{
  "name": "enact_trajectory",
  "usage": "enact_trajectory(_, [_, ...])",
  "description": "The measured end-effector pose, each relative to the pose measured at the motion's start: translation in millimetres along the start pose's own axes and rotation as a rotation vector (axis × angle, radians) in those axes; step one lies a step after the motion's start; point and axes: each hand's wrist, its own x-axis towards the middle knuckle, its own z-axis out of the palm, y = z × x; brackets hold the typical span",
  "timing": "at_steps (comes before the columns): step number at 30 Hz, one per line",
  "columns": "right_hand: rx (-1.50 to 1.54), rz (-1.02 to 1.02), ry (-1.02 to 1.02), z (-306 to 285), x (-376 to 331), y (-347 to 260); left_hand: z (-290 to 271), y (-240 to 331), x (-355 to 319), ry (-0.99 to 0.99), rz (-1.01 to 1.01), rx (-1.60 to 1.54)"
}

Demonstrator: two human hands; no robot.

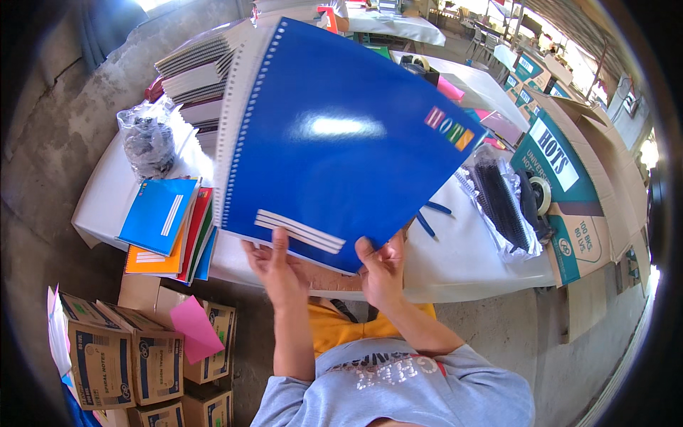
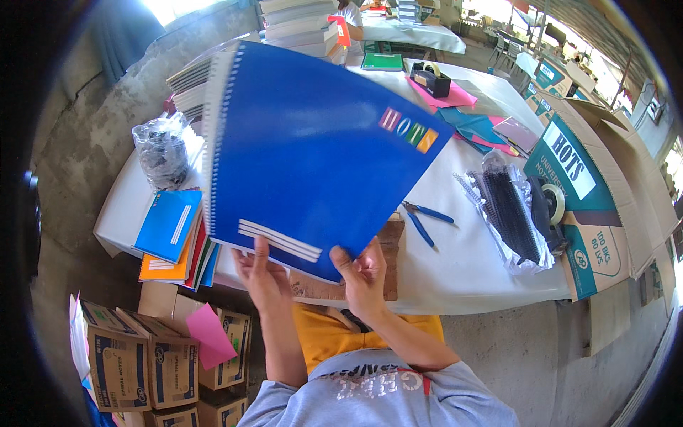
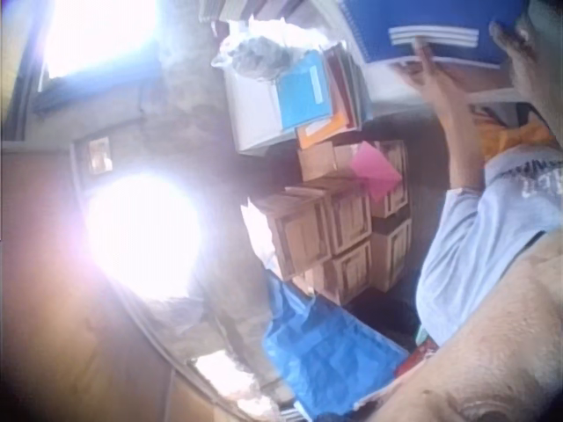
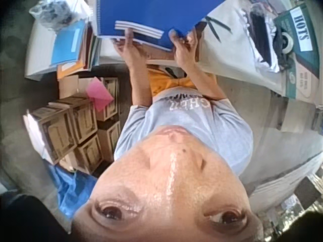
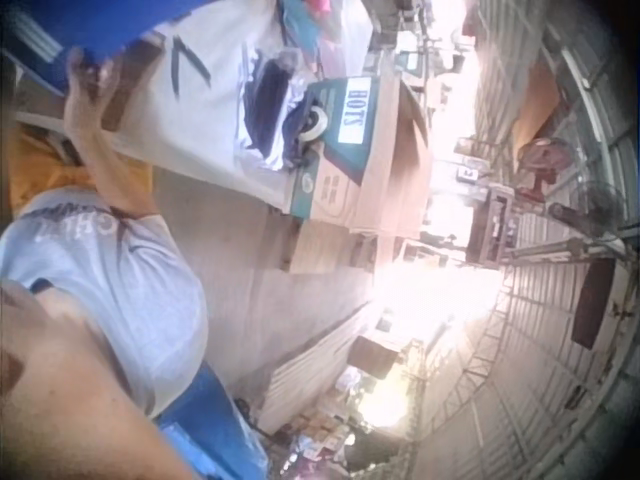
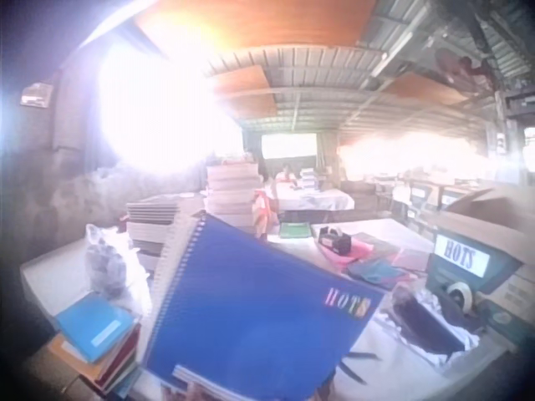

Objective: The person aligns notebooks against a guide, threads spiral coils through the punched holes, and uses a handheld tool to crimp the ends of the coils.

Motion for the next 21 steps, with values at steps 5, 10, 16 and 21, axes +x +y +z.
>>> enact_trajectory(5, [-0.092, -0.034, -0.194, -38, 62, -66, -41, 30, 47, -0.299, 0.434, 0.253])
enact_trajectory(10, [-0.568, 0.147, -0.336, -70, 69, -61, -73, 10, 64, -0.536, 0.339, 0.397])
enact_trajectory(16, [-0.664, 0.063, -0.239, -75, 17, -40, -60, -5, 37, -0.468, 0.111, 0.463])
enact_trajectory(21, [-0.944, -0.040, -0.326, -112, -6, -16, -107, -30, 35, -0.530, 0.375, 0.934])
